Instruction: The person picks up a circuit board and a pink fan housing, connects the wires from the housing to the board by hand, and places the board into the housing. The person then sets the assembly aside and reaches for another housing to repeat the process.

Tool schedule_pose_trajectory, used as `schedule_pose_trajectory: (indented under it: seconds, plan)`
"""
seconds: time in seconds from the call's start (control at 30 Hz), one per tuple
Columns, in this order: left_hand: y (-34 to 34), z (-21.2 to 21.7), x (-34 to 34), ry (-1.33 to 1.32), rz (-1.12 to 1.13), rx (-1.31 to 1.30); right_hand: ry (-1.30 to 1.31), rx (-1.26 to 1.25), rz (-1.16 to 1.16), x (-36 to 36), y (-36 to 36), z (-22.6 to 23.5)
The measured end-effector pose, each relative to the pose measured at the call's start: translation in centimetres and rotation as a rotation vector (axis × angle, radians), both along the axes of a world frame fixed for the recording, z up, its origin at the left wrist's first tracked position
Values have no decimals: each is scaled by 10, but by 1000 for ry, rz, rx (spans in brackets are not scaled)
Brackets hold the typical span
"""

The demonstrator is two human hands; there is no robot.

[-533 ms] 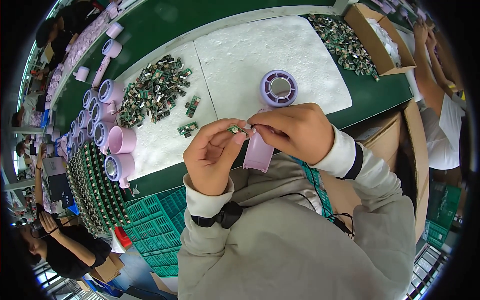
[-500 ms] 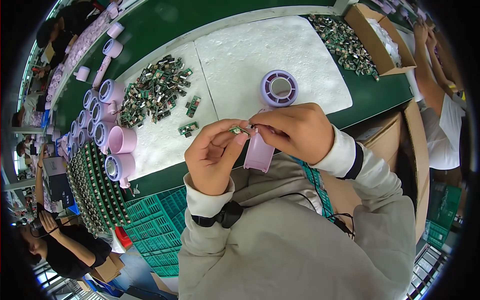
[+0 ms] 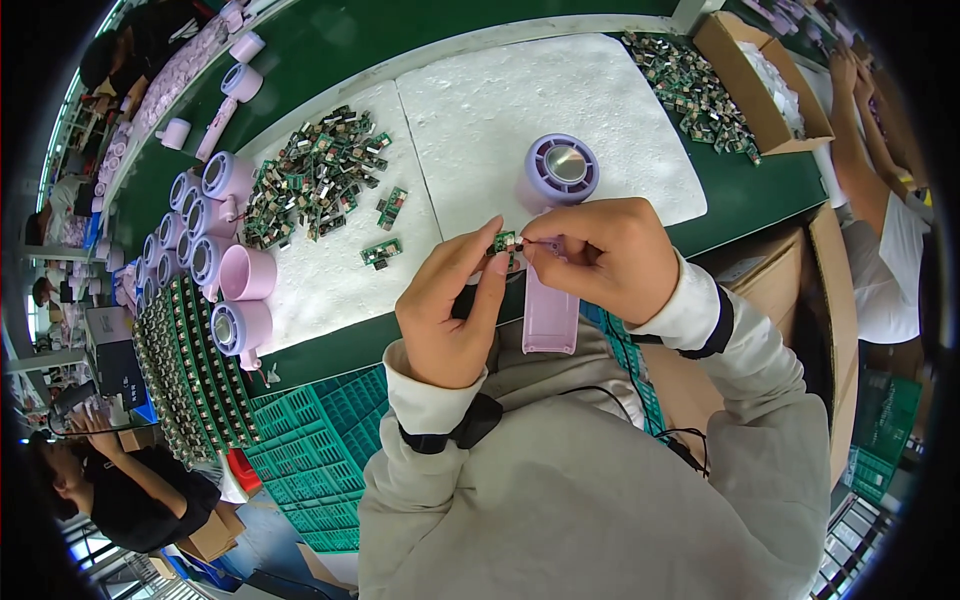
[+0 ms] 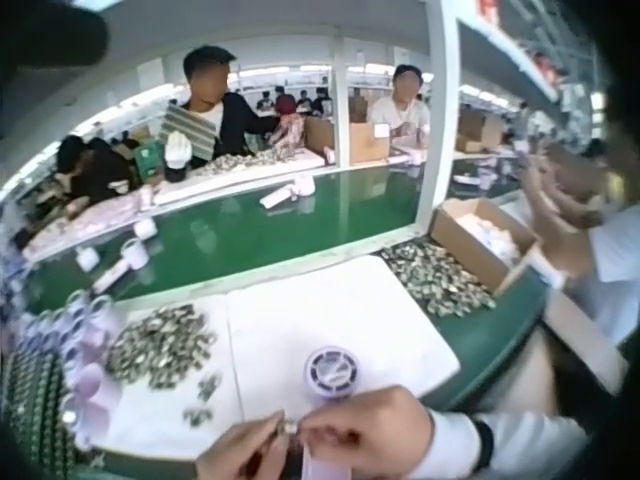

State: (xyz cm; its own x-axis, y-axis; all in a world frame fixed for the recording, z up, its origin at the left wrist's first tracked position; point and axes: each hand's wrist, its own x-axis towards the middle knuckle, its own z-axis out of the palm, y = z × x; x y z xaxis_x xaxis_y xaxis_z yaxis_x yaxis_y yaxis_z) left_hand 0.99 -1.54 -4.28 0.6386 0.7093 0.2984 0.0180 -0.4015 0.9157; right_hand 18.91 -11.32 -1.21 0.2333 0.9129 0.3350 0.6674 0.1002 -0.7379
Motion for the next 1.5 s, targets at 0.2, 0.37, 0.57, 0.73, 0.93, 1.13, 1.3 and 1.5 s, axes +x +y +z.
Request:
schedule_pose_trajectory:
  seconds: [0.2,0.37,0.57,0.73,0.93,1.13,1.3,1.5]
  plan:
    - [3,0,-1,-10,-55,28,-51,37,15,2,0,4]
    - [2,-3,-1,-93,-90,-49,-67,168,17,1,0,1]
    - [-7,-5,5,-137,-34,-18,-134,239,-27,-2,1,-3]
    - [-29,-9,20,-132,195,107,12,151,-147,-18,-3,-3]
    - [-32,-16,25,-137,296,323,49,147,-148,-21,-3,-6]
    - [-18,-11,21,-131,180,39,53,91,-109,-4,0,4]
    - [-15,-8,14,-173,75,-268,-85,193,-125,-1,3,4]
    - [-14,-8,14,-198,34,-280,-321,235,-27,4,3,4]
